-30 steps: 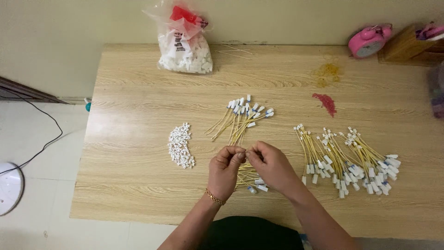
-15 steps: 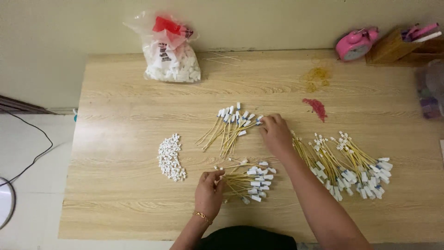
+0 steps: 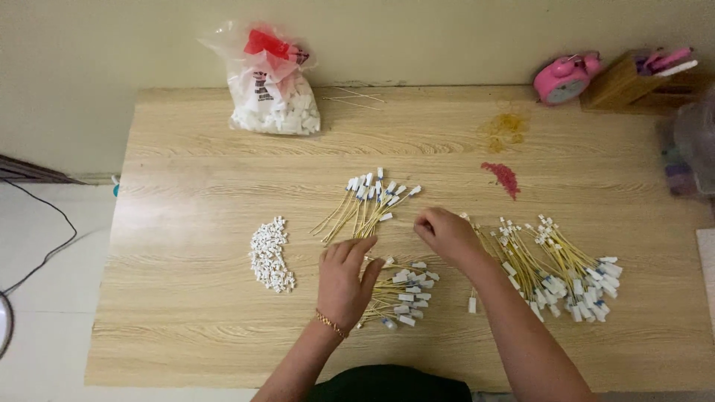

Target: Manually attach small white plastic connector heads to individual yellow wires on a wooden workbench.

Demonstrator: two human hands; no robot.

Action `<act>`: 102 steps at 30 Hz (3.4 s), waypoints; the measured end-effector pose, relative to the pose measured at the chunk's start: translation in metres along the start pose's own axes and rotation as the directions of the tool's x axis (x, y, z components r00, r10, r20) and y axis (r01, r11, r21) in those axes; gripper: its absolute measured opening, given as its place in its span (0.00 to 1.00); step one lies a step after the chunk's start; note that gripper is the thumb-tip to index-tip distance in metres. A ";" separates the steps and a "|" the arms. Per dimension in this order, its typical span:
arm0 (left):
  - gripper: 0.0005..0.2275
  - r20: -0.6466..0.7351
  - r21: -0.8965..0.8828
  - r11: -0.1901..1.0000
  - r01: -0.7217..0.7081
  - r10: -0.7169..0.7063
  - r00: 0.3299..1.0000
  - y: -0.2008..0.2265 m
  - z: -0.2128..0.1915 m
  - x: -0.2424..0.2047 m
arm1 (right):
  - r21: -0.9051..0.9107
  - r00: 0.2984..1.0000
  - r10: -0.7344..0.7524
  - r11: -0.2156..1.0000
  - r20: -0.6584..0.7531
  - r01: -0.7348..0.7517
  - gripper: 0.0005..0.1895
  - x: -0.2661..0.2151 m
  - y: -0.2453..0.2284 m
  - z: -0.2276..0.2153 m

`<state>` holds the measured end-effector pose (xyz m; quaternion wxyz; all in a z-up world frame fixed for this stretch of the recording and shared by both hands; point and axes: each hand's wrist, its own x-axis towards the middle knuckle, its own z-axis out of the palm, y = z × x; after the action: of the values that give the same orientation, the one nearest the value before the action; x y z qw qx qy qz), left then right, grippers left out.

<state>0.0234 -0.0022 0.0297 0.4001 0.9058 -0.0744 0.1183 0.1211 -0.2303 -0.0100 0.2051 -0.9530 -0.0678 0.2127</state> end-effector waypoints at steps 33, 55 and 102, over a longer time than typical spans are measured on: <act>0.09 0.391 -0.768 0.432 0.473 -0.269 0.880 -0.002 -0.025 -0.002 | 0.537 0.954 -0.208 0.791 -0.217 0.294 0.07 -0.098 -0.101 -0.047; 0.08 0.334 -0.812 0.368 0.453 -0.343 0.878 0.006 -0.012 -0.005 | 0.692 0.971 -0.110 0.685 -0.212 0.229 0.07 -0.095 -0.095 -0.029; 0.03 0.238 -0.765 0.508 0.396 -0.347 0.907 -0.012 0.007 -0.019 | 0.597 0.974 -0.121 0.773 -0.194 0.215 0.08 -0.091 -0.096 -0.014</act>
<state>0.0091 0.0015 0.0117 0.7757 0.6264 0.0656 -0.0407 0.0414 -0.1677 0.0765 0.5263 -0.8372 -0.0648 0.1342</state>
